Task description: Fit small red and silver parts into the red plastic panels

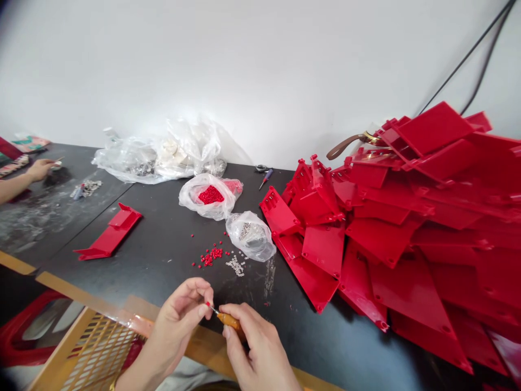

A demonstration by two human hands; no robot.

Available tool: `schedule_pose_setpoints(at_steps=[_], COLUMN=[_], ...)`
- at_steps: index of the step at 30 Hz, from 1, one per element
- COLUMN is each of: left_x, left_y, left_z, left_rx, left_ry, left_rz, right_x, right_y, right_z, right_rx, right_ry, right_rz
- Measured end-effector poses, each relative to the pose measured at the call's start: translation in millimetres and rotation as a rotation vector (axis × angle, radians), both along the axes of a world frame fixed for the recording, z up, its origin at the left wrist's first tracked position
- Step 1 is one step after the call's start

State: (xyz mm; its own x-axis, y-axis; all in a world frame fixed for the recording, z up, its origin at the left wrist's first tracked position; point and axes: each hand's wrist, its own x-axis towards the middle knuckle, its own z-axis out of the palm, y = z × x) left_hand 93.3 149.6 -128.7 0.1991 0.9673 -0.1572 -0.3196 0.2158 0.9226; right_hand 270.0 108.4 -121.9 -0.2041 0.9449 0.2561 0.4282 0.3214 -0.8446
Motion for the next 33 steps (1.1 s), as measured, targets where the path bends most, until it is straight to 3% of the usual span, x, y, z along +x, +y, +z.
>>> schedule_pose_setpoints(at_steps=[7,24,33], left_x=[-1,-8,-8], left_y=[-3,3,-1], left_z=[-0.3,4.0,2.8], left_rx=[-0.038,0.368,0.248], left_ry=[-0.038,0.425,0.329], left_rz=[-0.033,-0.039,-0.027], right_x=[-2,1,3], right_y=[4,2,1], right_z=[7.9,-2.4,-5.2], right_rx=[0.011,-0.115,-0.149], right_ry=[0.061,0.002,-0.041], right_rz=[-0.033,0.023,0.02])
